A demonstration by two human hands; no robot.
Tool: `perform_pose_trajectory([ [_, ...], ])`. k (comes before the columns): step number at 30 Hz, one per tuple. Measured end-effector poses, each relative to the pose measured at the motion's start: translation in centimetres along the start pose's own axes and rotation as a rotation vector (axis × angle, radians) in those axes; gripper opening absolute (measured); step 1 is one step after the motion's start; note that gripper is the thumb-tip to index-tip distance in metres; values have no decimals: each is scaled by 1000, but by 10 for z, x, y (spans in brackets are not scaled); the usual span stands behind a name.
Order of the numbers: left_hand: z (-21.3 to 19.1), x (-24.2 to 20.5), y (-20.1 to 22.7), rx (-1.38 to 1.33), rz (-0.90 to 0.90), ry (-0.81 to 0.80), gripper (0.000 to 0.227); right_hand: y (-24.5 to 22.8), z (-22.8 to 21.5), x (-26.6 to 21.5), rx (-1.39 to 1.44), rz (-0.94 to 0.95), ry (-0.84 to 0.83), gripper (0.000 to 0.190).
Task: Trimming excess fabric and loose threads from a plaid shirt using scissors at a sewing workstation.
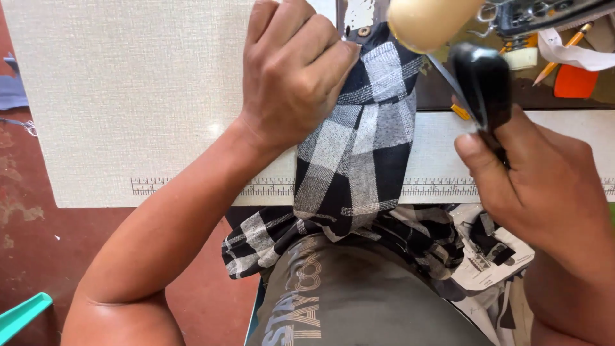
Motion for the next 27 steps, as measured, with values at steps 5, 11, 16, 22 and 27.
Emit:
perform_pose_trajectory([
  [5, -1, -8, -3, -82, -110, 24, 32, -19, 0, 16, -209, -29, -84, 49],
  [11, 8, -25, -18, -301, -297, -32, 22, -27, -2, 33, -96, -263, 65, 41],
  [16, 14, -28, -25, -430, -413, -33, 19, -42, -3, 39, -88, -300, 9, 34],
  [22, 12, -28, -28, -473, -443, -25, 19, -54, -4, 40, -162, -234, 14, 24],
  [27, 9, -29, -31, -515, -491, -15, 23, -58, 1, 35, -57, -188, -55, 22],
])
Point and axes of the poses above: each hand's wrist, its own x-axis towards the middle knuckle, its own z-axis out of the palm, y = z × x, the point moved 5 cm from there along x, towards the middle knuckle, and after that the axes turned 10 degrees about z, right-handed, at the moved point
